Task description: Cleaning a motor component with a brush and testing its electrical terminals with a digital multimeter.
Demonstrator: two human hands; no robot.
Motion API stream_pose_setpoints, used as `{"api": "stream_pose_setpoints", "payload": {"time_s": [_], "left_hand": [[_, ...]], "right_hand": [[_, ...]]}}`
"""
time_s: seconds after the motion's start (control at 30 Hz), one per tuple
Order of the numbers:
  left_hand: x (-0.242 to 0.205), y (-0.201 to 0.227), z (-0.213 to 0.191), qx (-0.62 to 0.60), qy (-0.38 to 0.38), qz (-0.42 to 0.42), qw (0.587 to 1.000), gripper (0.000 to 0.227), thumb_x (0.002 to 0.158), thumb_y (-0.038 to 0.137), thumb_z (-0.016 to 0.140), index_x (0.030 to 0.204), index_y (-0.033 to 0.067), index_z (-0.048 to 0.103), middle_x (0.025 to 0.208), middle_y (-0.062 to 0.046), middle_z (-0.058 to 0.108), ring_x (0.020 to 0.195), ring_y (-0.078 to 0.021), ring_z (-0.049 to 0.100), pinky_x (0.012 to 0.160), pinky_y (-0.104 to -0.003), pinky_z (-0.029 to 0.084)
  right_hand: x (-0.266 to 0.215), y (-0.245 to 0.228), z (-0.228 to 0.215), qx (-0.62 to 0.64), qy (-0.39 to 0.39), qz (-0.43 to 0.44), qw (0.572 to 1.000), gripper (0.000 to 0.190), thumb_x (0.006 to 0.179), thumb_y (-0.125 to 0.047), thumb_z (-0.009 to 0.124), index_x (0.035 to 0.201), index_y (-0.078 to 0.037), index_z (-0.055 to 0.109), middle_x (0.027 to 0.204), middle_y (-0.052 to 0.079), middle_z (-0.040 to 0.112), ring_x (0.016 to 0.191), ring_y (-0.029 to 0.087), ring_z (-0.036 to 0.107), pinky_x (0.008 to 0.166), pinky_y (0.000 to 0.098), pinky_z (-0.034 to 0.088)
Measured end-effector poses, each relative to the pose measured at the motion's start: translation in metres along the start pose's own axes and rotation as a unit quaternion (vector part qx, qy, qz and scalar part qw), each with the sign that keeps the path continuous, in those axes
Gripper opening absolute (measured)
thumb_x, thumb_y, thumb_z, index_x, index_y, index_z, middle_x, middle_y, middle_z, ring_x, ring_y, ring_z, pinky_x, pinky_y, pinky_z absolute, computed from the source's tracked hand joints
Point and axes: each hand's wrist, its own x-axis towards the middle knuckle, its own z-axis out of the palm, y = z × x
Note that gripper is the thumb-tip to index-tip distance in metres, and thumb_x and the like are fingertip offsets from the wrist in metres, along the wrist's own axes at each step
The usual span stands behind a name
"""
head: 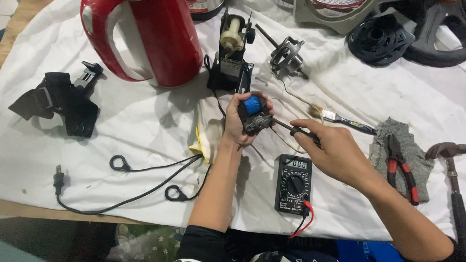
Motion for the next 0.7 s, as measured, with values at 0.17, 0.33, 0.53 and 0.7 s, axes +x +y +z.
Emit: {"api": "stream_pose_setpoints", "payload": {"time_s": [0.17, 0.33, 0.53, 0.7], "left_hand": [[-0.007, 0.001, 0.008, 0.001, 0.0, -0.001, 1.0, 0.033, 0.085, 0.034, 0.058, 0.094, 0.005, 0.072, 0.077, -0.024, 0.071, 0.074, -0.0333, 0.075, 0.07, -0.038, 0.062], [0.007, -0.004, -0.006, 0.032, -0.011, -0.008, 0.999, 0.033, 0.086, 0.035, 0.058, 0.095, 0.0055, 0.071, 0.076, -0.022, 0.07, 0.073, -0.0322, 0.074, 0.068, -0.041, 0.062], [0.014, -0.013, -0.015, 0.08, -0.014, -0.006, 0.997, 0.031, 0.086, 0.034, 0.059, 0.095, 0.0067, 0.07, 0.076, -0.019, 0.07, 0.072, -0.0292, 0.075, 0.067, -0.041, 0.063], [0.012, -0.015, -0.013, 0.094, 0.001, -0.019, 0.995, 0.032, 0.086, 0.035, 0.058, 0.093, 0.0072, 0.071, 0.074, -0.018, 0.07, 0.07, -0.0285, 0.074, 0.064, -0.04, 0.062]], "right_hand": [[0.0, -0.004, -0.001, -0.009, -0.005, -0.002, 1.0, 0.039, 0.099, -0.026, 0.057, 0.136, -0.016, 0.069, 0.084, 0.022, 0.08, 0.087, 0.042, 0.076, 0.079, 0.05, 0.058], [0.007, -0.003, -0.002, -0.043, -0.015, -0.004, 0.999, 0.039, 0.1, -0.026, 0.055, 0.135, -0.017, 0.068, 0.09, 0.022, 0.08, 0.087, 0.044, 0.075, 0.078, 0.0515, 0.059], [0.015, 0.007, 0.005, -0.217, -0.004, -0.1, 0.971, 0.034, 0.1, -0.031, 0.053, 0.127, -0.019, 0.07, 0.09, 0.016, 0.079, 0.085, 0.041, 0.076, 0.076, 0.0506, 0.061], [0.021, 0.049, 0.031, -0.506, 0.18, -0.346, 0.769, 0.028, 0.086, -0.012, 0.066, 0.109, -0.029, 0.067, 0.08, -0.001, 0.062, 0.06, 0.018, 0.065, 0.05, 0.0301, 0.053]]}}
